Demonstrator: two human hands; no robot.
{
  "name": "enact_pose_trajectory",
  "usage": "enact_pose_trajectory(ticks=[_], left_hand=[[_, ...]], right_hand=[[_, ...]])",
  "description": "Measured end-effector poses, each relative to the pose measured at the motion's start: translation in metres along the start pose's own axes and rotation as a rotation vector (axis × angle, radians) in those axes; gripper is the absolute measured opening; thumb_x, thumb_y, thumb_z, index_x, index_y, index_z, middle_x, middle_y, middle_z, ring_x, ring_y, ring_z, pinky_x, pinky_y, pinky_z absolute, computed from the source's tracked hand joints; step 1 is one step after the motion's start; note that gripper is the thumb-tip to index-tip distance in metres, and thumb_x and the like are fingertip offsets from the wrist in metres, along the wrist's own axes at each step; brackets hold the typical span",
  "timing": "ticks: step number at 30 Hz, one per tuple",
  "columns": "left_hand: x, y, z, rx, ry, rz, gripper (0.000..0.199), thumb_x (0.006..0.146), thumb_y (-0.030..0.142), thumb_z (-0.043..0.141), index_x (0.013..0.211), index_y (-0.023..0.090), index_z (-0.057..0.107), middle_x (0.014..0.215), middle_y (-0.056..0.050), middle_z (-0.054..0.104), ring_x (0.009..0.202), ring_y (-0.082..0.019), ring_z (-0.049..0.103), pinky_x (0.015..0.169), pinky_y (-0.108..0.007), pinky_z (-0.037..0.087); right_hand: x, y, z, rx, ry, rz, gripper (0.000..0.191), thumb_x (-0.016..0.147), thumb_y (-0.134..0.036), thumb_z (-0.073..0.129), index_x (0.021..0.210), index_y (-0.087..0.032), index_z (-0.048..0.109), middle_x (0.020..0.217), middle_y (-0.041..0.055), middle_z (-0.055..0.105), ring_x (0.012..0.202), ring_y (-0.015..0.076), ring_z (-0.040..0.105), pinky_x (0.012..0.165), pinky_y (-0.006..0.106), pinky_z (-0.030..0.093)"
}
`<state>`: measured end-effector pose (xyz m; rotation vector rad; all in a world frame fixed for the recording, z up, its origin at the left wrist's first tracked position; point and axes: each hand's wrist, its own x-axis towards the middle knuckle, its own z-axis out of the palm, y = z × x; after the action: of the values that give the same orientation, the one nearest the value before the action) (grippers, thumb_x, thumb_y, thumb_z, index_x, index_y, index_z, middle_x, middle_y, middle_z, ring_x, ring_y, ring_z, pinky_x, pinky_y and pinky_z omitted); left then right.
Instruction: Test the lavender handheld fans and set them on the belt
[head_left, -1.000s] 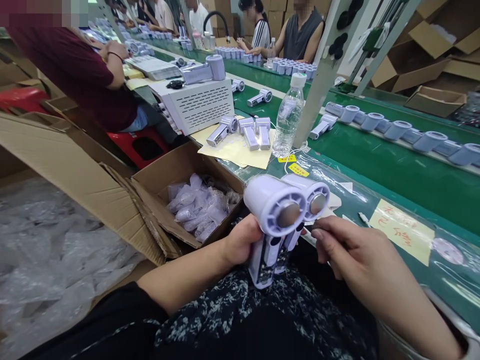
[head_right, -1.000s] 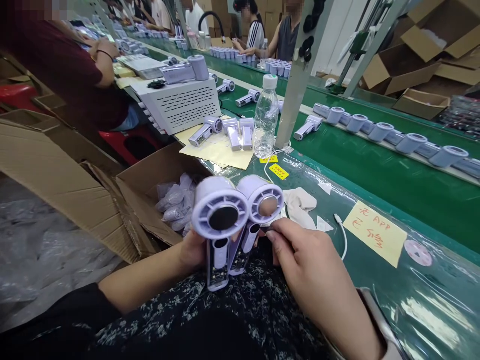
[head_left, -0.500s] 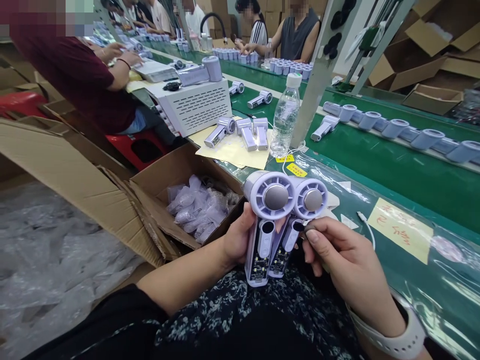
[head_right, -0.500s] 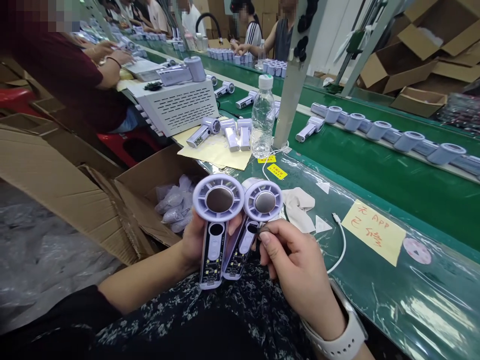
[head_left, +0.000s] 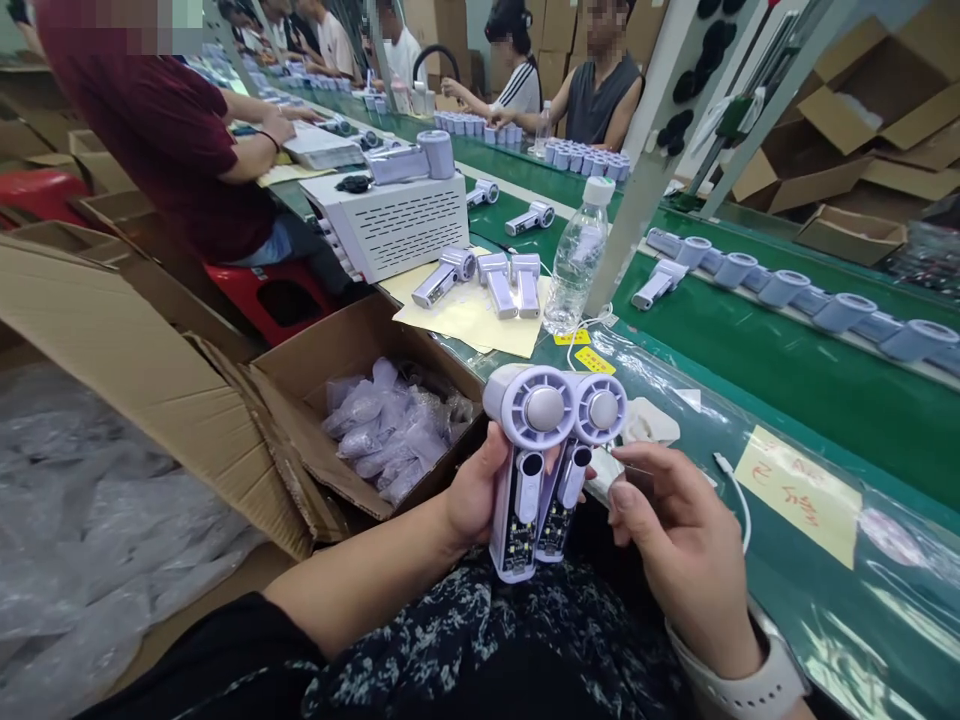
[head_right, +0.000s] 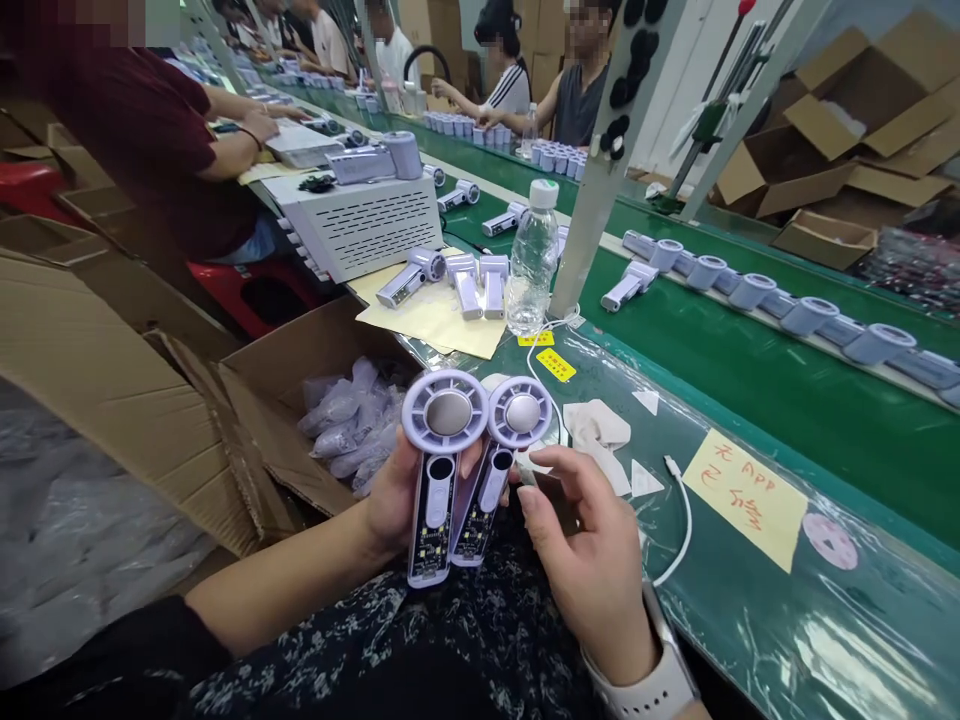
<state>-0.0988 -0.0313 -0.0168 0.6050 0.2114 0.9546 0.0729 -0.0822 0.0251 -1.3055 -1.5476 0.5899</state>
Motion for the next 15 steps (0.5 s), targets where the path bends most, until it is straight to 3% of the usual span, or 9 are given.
enact_pose_trajectory(ticks=[2,4,8,11,13,15], left_hand=[[0.001,0.001,-0.002,0.023,0.054,0.019,0.065,0.074,0.078,0.071,0.076,0.013,0.070,0.074,-0.005,0.068,0.070,-0.017,0.066,0.073,-0.027,0.058],[0.002,0.001,-0.004,0.067,0.129,0.074,0.063,0.072,0.076,0.075,0.073,0.013,0.070,0.070,-0.004,0.067,0.064,-0.013,0.062,0.068,-0.023,0.054],[0.004,0.001,-0.015,0.187,0.203,0.164,0.061,0.068,0.073,0.081,0.084,0.014,0.075,0.071,-0.004,0.069,0.062,-0.014,0.060,0.063,-0.025,0.050],[0.004,0.002,-0.029,0.231,0.221,0.145,0.067,0.066,0.074,0.080,0.095,0.014,0.077,0.079,-0.008,0.073,0.073,-0.021,0.067,0.074,-0.032,0.054],[0.002,0.006,-0.042,0.237,0.296,0.127,0.064,0.068,0.074,0.079,0.093,0.016,0.078,0.078,-0.008,0.074,0.078,-0.024,0.068,0.079,-0.035,0.055],[-0.006,0.016,-0.059,0.239,0.436,0.119,0.059,0.067,0.075,0.079,0.086,0.020,0.079,0.075,-0.004,0.075,0.076,-0.022,0.067,0.076,-0.032,0.054]], right_hand=[[0.007,-0.001,0.007,0.038,0.006,0.134,0.018,0.092,-0.036,0.068,0.102,-0.021,0.070,0.067,0.0004,0.071,0.041,0.0144,0.058,0.038,0.025,0.047],[0.015,-0.002,0.017,-0.036,0.021,0.163,0.020,0.089,-0.038,0.071,0.098,-0.021,0.072,0.069,0.0028,0.074,0.046,0.0174,0.064,0.040,0.027,0.050],[0.019,0.000,0.043,-0.206,0.132,0.062,0.016,0.087,-0.037,0.069,0.090,-0.022,0.074,0.074,0.0041,0.078,0.061,0.0209,0.074,0.056,0.028,0.058],[0.023,0.003,0.060,-0.192,0.080,0.005,0.019,0.092,-0.034,0.062,0.078,-0.022,0.068,0.066,0.0010,0.073,0.056,0.0171,0.070,0.053,0.024,0.052],[0.041,0.005,0.061,-0.146,-0.020,-0.017,0.024,0.095,-0.035,0.057,0.076,-0.022,0.064,0.062,-0.0003,0.069,0.053,0.0152,0.067,0.051,0.022,0.049],[0.079,0.003,0.051,-0.180,-0.034,-0.027,0.027,0.094,-0.039,0.056,0.073,-0.022,0.061,0.057,-0.0013,0.065,0.049,0.0148,0.061,0.047,0.023,0.046]])
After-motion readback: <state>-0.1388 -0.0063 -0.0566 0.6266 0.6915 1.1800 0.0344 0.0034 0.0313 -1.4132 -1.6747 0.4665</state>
